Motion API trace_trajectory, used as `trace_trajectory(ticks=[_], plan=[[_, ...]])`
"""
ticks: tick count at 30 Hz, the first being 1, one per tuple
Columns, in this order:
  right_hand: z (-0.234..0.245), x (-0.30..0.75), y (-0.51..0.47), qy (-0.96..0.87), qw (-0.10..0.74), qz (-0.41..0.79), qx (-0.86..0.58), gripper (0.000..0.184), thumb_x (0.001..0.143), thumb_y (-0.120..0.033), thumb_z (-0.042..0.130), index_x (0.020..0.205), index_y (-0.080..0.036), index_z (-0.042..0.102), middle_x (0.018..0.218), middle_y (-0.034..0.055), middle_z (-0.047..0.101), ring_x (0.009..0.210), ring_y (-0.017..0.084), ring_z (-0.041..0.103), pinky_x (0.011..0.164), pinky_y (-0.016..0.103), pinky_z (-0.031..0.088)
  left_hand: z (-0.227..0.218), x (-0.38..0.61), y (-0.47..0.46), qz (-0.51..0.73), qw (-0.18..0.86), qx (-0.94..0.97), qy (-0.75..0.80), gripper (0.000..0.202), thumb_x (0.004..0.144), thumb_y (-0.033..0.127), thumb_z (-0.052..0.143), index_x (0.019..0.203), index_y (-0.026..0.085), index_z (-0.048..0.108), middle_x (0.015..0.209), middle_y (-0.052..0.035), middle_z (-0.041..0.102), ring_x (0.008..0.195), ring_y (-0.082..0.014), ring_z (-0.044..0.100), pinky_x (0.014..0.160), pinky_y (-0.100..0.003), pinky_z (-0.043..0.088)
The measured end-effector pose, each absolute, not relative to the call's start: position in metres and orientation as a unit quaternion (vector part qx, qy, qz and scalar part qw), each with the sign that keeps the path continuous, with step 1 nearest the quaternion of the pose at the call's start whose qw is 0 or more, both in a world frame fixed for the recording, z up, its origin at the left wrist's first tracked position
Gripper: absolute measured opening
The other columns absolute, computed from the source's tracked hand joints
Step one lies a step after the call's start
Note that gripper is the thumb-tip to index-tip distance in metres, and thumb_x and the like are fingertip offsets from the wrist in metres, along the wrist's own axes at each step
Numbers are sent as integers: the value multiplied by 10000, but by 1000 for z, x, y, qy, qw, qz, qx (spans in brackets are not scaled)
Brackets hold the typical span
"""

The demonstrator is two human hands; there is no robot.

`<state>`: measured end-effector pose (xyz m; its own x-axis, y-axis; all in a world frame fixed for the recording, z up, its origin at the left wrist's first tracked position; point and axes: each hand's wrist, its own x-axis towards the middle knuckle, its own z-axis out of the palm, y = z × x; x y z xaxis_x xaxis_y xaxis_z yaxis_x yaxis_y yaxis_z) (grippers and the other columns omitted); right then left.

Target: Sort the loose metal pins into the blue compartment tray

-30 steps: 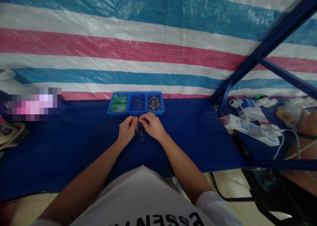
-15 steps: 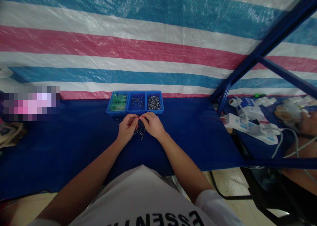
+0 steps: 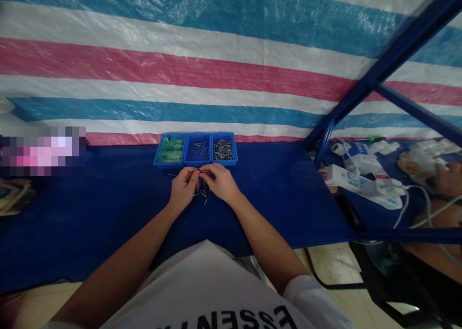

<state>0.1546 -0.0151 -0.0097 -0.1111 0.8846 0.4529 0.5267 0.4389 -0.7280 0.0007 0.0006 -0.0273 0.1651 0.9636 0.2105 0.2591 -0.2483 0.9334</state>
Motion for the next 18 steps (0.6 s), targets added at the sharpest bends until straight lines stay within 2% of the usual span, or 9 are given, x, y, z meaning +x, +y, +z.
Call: trace_trajectory(ticks=[8,18], plan=[[-5,156,-16,-730,439,187,-489,83,896,-254,612,892,-195,670,830,40,667,783,159,609,710,272,486,-26,1,0,443,398,649,474,302,902,452,489,839,182,609,554,41,560,503,-100,527,532,-224,400],[-7,158,-14,-736,432,160,-495,131,922,-251,573,865,-185,670,832,50,685,816,169,625,783,291,482,-33,0,2,456,440,629,450,273,871,425,553,979,186,628,585,34,585,508,-99,548,527,-219,429]])
